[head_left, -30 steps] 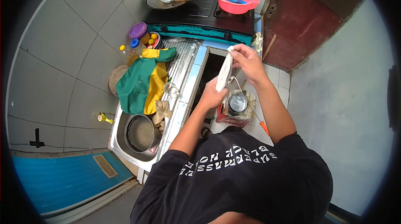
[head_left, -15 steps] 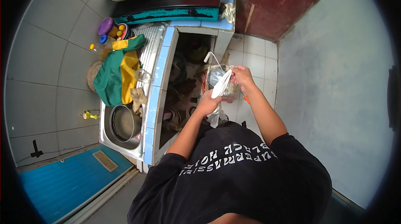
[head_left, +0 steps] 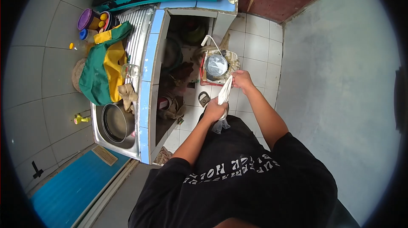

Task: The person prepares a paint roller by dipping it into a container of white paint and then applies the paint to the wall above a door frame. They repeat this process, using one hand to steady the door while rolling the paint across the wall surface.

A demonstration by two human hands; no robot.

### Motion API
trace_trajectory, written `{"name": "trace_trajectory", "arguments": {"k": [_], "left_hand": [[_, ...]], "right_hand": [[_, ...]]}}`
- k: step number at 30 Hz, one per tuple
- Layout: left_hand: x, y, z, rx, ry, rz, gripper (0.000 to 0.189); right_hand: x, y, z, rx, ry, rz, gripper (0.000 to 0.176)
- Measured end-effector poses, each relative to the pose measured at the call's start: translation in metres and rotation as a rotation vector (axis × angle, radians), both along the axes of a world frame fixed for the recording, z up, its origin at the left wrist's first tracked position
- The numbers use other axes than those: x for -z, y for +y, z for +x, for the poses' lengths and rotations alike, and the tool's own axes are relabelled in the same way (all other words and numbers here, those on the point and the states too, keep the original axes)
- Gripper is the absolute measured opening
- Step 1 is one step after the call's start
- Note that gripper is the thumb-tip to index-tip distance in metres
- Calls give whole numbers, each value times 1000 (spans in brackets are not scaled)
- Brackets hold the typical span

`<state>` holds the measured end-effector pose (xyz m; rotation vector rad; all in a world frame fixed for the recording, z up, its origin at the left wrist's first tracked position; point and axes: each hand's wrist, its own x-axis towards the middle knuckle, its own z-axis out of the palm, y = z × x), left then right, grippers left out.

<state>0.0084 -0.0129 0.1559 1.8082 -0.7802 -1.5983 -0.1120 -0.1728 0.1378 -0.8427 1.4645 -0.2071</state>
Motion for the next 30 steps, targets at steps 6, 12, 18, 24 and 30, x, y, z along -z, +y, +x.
{"name": "trace_trajectory", "arguments": {"k": [6,12,18,24,30], "left_hand": [[58,-14,20,-6,17,46,40],[85,-29,31,51,-36,140,38],[116,-42,25,14,-28,198,35],[149,-56,17,-132,27,186,28],[169,-59,10,-199,19,132,25]], "right_hand": [[49,-9,19,36,27,41,14],[109,-6,34,123,0,41,20],[155,-6,49,199,-20,31,23],[191,-6,53,199,-1,13,23],[202,-1,49,408,-222,130,19]]}}
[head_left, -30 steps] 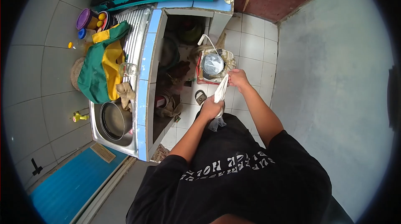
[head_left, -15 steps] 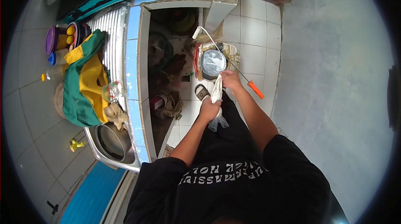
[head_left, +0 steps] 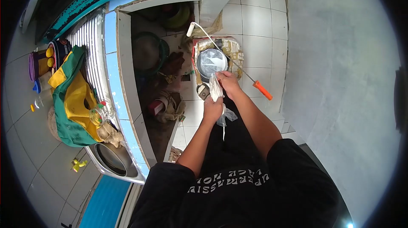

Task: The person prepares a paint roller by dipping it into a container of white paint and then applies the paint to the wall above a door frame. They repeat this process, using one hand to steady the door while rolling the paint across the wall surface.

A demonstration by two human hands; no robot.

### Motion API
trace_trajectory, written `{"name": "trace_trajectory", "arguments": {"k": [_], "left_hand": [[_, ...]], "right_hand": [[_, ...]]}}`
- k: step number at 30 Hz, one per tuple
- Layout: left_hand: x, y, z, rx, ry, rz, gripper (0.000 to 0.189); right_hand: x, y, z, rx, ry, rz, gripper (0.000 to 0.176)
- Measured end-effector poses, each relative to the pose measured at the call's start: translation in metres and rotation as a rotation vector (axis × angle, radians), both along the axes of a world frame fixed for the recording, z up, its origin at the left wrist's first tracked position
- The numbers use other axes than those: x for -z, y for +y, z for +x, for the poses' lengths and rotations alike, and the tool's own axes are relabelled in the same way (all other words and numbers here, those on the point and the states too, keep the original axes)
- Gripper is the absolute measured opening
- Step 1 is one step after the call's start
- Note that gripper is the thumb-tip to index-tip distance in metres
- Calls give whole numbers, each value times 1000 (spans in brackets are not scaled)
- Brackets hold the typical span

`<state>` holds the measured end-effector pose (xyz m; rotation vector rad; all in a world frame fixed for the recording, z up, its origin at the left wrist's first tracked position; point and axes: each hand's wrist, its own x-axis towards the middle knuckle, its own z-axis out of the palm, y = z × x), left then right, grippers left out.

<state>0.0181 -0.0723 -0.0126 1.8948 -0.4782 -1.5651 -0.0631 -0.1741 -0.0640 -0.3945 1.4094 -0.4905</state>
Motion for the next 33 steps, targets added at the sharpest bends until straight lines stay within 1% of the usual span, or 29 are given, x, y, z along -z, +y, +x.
{"name": "trace_trajectory", "arguments": {"k": [1,3,5,7,9,11,12,13,15,17,20,24,26,29,32,33], "left_hand": [[0,-3,1,5,7,-23,26],[0,-9,3,17,11,-47,26],[-1,-12,4,-6,-15,-76,26],[-8,-18,4,17,-62,-100,26],[-7,-18,6,37,-107,-120,26],[2,-15,7,114,-132,-118,26],[-1,-17,7,117,-131,-114,26],[-5,-18,7,132,-115,-80,26],[-16,-22,7,150,-101,-43,27],[-26,-26,6,151,-98,12,26],[-7,-18,3,145,-110,44,26],[-13,-19,0,116,-136,43,27],[-13,-19,1,176,-143,39,28],[0,-13,-4,155,-168,-4,28],[-11,-18,-3,167,-126,26,28],[-8,-16,-4,167,-126,27,28]], "right_hand": [[-1,0,0,4,-4,-1,19],[-3,4,-2,123,-84,-6,20],[-5,7,-8,126,-88,27,23],[-12,6,-11,129,-94,61,26],[-18,6,-14,42,-101,148,32],[-23,3,-14,17,-127,184,34],[-20,3,-15,-12,-152,217,36],[-18,1,-15,-9,-153,221,36],[-15,-2,-15,-105,-184,198,35],[-17,-4,-13,-115,-177,166,35],[-19,-6,-12,-136,-192,132,35],[-25,-6,-10,-167,-191,130,32],[-23,-4,-10,-176,-178,126,30],[-19,-3,-9,-178,-163,125,27],[-18,-3,-8,-182,-142,113,24],[-19,-4,-6,-192,-123,99,23]]}}
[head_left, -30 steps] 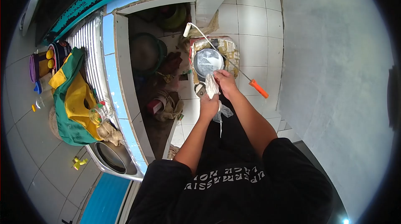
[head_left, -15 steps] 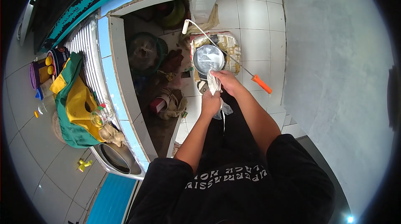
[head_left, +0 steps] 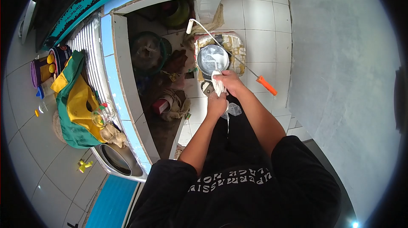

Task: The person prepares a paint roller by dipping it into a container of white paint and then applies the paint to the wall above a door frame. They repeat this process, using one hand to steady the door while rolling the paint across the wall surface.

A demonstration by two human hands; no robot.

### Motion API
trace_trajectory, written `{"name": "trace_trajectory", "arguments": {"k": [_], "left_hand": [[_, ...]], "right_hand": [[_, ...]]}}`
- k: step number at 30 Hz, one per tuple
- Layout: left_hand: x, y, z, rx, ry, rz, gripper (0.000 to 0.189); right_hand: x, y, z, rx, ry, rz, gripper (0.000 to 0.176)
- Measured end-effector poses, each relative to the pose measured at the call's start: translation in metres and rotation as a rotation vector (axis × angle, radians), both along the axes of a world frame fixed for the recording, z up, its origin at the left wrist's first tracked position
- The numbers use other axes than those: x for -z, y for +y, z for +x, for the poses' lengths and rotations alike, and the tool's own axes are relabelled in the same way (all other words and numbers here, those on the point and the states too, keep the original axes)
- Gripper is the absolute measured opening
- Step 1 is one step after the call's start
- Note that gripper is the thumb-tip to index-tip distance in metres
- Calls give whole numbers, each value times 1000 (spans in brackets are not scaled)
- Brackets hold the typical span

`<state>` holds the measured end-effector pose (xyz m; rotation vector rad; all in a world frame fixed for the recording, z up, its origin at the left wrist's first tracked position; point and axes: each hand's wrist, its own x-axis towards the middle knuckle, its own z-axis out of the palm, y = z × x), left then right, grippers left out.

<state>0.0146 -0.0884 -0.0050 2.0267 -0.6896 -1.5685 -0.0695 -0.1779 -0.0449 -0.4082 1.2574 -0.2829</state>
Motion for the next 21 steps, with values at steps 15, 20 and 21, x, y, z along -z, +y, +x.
{"name": "trace_trajectory", "arguments": {"k": [15,20,21], "left_hand": [[-3,1,-4,-35,12,41,29],[2,5,-5,-43,31,56,30],[0,4,-5,-42,31,56,30]], "right_hand": [[1,3,5,-159,123,-50,25],[0,4,4,-225,157,-99,27],[1,4,3,-224,153,-100,28]]}}
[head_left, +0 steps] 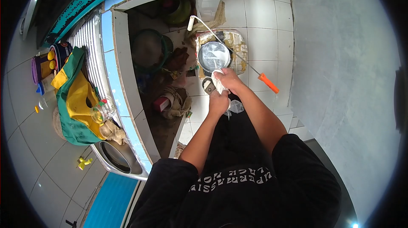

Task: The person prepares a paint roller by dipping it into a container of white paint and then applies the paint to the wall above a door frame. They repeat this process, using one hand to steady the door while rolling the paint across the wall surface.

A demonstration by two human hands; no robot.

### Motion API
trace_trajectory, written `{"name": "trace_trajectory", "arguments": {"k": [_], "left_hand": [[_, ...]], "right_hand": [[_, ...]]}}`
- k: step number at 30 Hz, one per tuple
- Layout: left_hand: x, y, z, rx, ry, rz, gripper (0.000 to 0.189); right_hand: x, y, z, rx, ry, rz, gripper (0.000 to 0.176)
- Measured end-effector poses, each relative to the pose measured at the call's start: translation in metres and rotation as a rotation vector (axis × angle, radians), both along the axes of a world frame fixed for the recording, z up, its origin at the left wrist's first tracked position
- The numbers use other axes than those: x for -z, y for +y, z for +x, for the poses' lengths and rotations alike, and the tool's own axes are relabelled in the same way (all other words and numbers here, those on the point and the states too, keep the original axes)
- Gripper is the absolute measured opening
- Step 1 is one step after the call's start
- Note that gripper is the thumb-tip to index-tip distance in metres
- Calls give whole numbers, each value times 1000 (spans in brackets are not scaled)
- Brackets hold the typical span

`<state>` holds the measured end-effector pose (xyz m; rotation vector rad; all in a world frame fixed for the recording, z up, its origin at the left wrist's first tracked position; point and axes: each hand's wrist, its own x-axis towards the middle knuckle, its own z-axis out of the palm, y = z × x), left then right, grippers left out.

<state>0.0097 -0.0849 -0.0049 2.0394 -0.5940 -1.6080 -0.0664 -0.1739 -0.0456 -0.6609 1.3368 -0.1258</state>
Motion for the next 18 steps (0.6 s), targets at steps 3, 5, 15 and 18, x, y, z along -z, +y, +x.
{"name": "trace_trajectory", "arguments": {"k": [3,5,15,18], "left_hand": [[-8,-7,0,34,-75,62,30],[-19,-13,0,69,-118,35,30],[-5,2,0,-7,-12,36,32],[9,8,1,-4,-71,49,35]], "right_hand": [[11,0,-1,-38,7,-50,28],[17,-1,-2,-53,21,-81,33],[14,6,0,-194,75,-169,30],[14,5,2,-205,71,-182,31]]}}
